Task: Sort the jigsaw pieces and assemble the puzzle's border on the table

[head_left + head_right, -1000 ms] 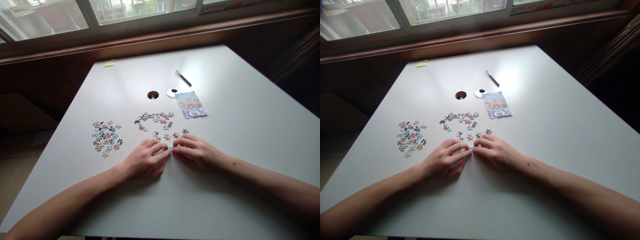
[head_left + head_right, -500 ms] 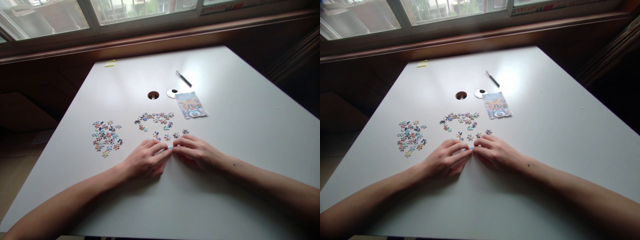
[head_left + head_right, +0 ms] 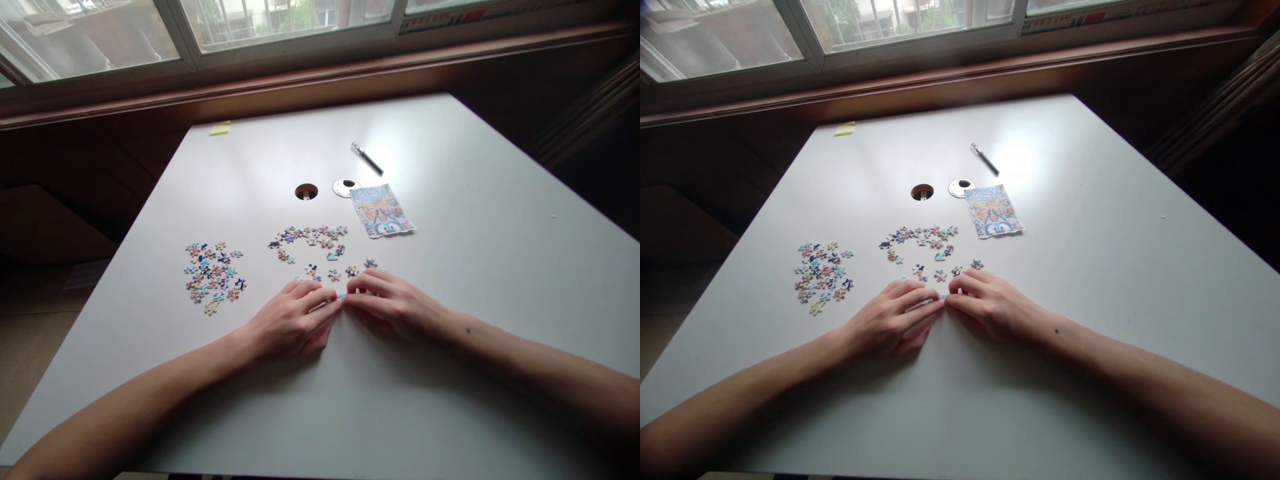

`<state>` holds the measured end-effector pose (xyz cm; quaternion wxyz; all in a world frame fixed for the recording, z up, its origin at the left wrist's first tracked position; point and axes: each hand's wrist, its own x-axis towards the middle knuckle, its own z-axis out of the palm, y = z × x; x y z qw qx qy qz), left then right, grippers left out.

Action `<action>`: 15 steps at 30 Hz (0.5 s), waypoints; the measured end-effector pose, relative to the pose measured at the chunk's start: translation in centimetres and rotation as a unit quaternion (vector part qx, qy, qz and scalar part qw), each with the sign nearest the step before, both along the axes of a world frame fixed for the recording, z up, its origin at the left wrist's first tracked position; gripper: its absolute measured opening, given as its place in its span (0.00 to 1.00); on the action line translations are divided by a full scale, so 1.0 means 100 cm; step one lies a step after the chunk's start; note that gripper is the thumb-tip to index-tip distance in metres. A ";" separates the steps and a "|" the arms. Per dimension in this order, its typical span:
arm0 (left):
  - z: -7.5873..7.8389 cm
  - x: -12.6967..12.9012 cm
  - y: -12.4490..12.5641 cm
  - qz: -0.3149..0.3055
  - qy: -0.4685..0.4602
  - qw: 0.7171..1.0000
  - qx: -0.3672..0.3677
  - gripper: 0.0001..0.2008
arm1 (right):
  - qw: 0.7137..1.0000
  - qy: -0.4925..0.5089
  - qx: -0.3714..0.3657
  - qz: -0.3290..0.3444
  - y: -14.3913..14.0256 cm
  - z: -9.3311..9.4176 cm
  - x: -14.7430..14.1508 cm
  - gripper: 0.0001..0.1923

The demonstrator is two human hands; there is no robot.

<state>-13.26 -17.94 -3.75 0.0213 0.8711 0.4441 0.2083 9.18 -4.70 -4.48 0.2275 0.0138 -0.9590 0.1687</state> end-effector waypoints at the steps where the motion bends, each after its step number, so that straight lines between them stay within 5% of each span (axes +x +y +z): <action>1: 0.000 0.000 0.000 -0.001 -0.003 1.000 0.000 0.19 | 1.000 0.004 0.000 0.005 0.000 0.000 0.000 0.14; 15: 0.001 0.002 0.001 -0.016 -0.004 1.000 -0.015 0.19 | 1.000 0.013 -0.017 0.018 0.000 0.001 -0.001 0.14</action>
